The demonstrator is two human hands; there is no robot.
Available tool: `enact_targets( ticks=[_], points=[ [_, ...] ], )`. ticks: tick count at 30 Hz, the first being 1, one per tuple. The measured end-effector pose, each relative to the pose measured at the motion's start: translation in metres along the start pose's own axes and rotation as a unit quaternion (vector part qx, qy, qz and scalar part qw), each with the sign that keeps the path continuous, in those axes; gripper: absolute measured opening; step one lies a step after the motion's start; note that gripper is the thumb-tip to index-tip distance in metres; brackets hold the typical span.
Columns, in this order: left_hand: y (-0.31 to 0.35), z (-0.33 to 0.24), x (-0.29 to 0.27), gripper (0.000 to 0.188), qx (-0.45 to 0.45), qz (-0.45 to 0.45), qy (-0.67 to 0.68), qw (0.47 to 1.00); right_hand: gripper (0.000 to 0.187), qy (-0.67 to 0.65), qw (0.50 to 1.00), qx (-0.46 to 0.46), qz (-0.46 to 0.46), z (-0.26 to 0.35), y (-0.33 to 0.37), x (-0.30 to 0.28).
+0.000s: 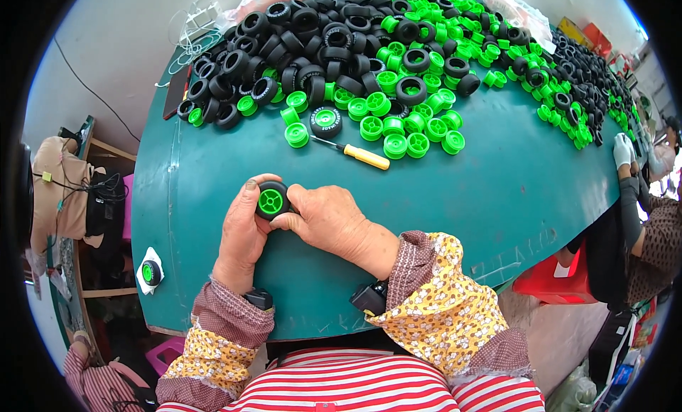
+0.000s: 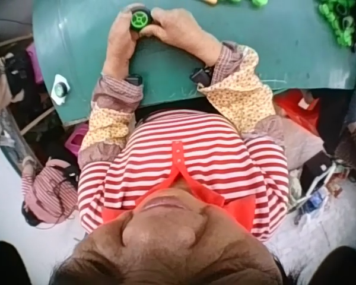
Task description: The person picks up a black tire and a green rim, presses the rim into the tire by hand, and uses a small screwdriver to seat the tire's edge before placing the completed wheel into a green crate.
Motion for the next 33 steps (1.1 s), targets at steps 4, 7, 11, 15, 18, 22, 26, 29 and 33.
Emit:
enact_targets(
  ticks=[4, 7, 11, 15, 18, 22, 26, 29, 33],
  points=[
    [0.001, 0.001, 0.006, 0.036, 0.014, -0.021, -0.030, 0.999, 0.033, 0.004, 1.000, -0.008, -0.024, -0.002, 0.001, 0.001],
    [0.003, -0.001, 0.008, 0.037, 0.053, -0.018, -0.079, 0.995, 0.031, -0.020, 0.999, -0.020, -0.031, -0.002, 0.001, 0.001],
    [0.002, -0.006, 0.008, 0.038, 0.069, -0.003, -0.118, 0.991, 0.026, -0.123, 0.992, -0.004, 0.001, -0.004, 0.000, 0.001],
    [0.004, -0.009, 0.011, 0.039, 0.095, 0.015, -0.161, 0.982, 0.025, -0.188, 0.981, 0.040, 0.018, -0.004, -0.003, 0.001],
    [0.003, -0.008, 0.015, 0.034, 0.125, 0.012, -0.172, 0.977, 0.025, -0.210, 0.975, 0.072, 0.022, -0.004, -0.003, -0.005],
    [0.004, -0.007, 0.013, 0.033, 0.134, -0.001, -0.179, 0.975, 0.023, -0.217, 0.972, 0.087, 0.025, -0.006, -0.002, -0.001],
    [0.008, -0.009, 0.015, 0.034, 0.157, -0.004, -0.215, 0.964, 0.023, -0.230, 0.972, 0.058, 0.007, -0.003, -0.002, -0.001],
    [0.008, -0.010, 0.017, 0.035, 0.173, -0.006, -0.234, 0.957, 0.024, -0.220, 0.975, 0.039, -0.014, -0.005, -0.001, -0.002],
    [0.010, -0.017, 0.015, 0.033, 0.165, 0.006, -0.249, 0.954, 0.023, -0.191, 0.980, 0.045, 0.007, -0.006, -0.002, -0.002]
  ],
)
Point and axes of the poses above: each hand's wrist, its own y-axis away from the middle knuckle, its own x-axis out of the palm, z = x × y, the point moved 5 cm from there along -y, towards the middle knuckle, and after that the axes turned 7 degrees about y, right-handed, at the moved point
